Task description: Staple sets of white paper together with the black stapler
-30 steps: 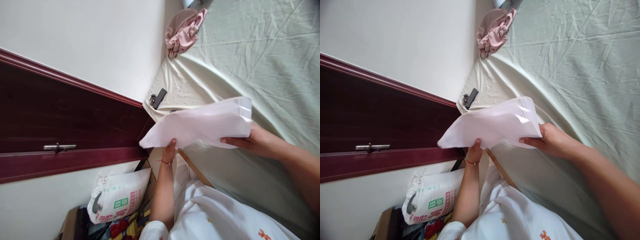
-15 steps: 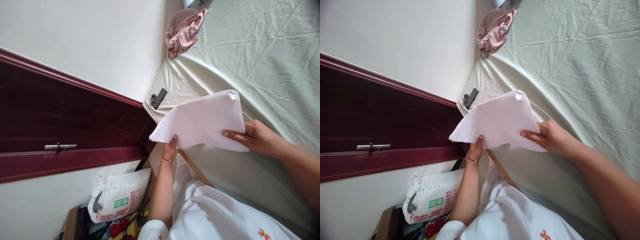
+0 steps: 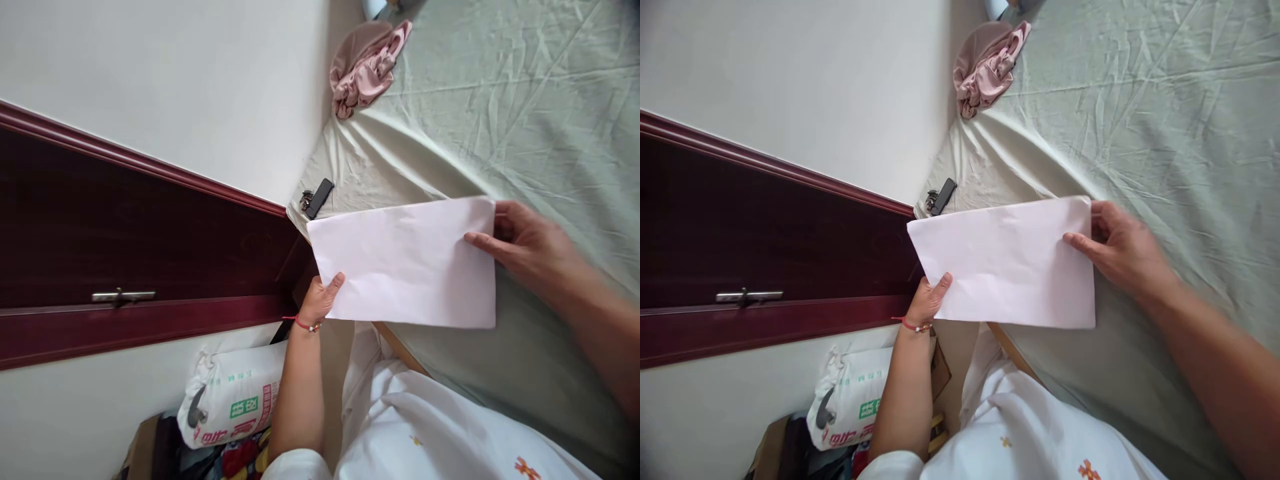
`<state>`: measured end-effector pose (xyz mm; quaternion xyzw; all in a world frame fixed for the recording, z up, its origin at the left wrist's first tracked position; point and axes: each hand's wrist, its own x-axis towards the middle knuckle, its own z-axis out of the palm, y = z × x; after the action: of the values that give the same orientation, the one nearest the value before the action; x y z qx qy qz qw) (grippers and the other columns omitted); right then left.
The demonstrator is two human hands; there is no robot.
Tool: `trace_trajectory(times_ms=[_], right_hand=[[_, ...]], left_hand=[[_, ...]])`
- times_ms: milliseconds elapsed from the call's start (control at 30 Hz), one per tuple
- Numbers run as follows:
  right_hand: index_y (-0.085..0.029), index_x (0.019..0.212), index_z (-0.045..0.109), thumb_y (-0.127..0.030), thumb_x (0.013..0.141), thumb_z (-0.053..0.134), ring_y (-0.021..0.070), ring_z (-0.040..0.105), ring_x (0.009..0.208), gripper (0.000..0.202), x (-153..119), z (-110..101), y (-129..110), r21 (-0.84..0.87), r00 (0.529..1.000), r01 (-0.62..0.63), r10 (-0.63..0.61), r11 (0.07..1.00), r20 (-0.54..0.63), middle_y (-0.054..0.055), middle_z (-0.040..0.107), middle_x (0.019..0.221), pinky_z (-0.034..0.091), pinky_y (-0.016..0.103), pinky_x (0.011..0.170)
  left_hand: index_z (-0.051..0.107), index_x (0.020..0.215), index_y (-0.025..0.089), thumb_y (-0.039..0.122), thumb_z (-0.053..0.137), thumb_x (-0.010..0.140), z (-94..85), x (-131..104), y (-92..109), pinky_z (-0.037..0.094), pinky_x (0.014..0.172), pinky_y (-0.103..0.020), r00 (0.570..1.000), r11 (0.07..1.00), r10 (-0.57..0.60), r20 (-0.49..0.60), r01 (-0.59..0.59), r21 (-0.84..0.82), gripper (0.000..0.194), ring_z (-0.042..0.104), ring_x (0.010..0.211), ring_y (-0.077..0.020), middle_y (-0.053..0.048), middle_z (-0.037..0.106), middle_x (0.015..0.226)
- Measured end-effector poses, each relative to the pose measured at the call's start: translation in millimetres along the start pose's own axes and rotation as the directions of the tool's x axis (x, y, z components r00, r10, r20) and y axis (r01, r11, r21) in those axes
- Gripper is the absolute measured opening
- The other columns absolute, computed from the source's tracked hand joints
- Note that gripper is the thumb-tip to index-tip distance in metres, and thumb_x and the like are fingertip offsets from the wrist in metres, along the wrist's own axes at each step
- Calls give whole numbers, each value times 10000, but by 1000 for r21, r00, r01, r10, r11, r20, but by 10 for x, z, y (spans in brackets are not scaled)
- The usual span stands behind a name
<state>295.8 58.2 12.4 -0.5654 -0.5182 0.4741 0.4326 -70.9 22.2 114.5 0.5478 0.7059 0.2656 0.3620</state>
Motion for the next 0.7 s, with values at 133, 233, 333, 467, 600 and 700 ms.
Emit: trace_trajectory(times_ms=[133,233,333,467,600,700], right_hand=[[-289,1363,575,-494,803,728,250,674,1058,616,1,17,-29,-156,984,151,-163,976,-65,89,687,1262,545,433,952],[-263,1335,622,-534,870,647,269,688,1049,538,-34,27,-102,-213,966,242,-216,947,139,101,717,1225,536,432,947],[-239,1324,642,-609,896,586,263,704,917,568,-68,21,-169,-150,915,215,-145,965,377,101,762,1097,543,385,819],[-202,907,703,-713,902,504,156,563,620,549,-70,-7,-193,-170,829,100,13,980,559,24,667,717,412,277,560],[-202,768,642,-725,857,551,136,550,614,538,-51,-26,-184,-144,773,-132,193,981,604,-5,628,686,406,251,548],[-212,854,702,-657,834,608,168,632,671,456,-47,-32,-203,-157,783,-267,310,951,539,8,715,763,466,259,597]], left_hand=[[773,904,86,644,683,833,-170,-53,123,602,827,-352,954,981,-149,260,110,158,570,744,937,-292,-146,794,945],[764,833,84,642,685,832,-259,-41,225,579,675,-293,916,968,-203,345,136,209,564,727,770,-238,-126,783,867],[773,921,84,619,705,830,-287,26,310,563,649,-272,881,970,-221,418,153,191,547,716,744,-211,-119,783,903],[765,996,86,622,758,780,-193,193,286,569,664,-281,836,969,-246,490,211,127,578,718,757,-210,-126,784,929],[757,972,93,624,840,677,-23,377,96,565,660,-293,804,939,-311,507,342,34,614,710,719,-201,-124,778,887],[739,907,91,566,896,627,64,477,-51,539,638,-266,804,909,-338,490,414,-53,573,689,678,-165,-90,755,814]])
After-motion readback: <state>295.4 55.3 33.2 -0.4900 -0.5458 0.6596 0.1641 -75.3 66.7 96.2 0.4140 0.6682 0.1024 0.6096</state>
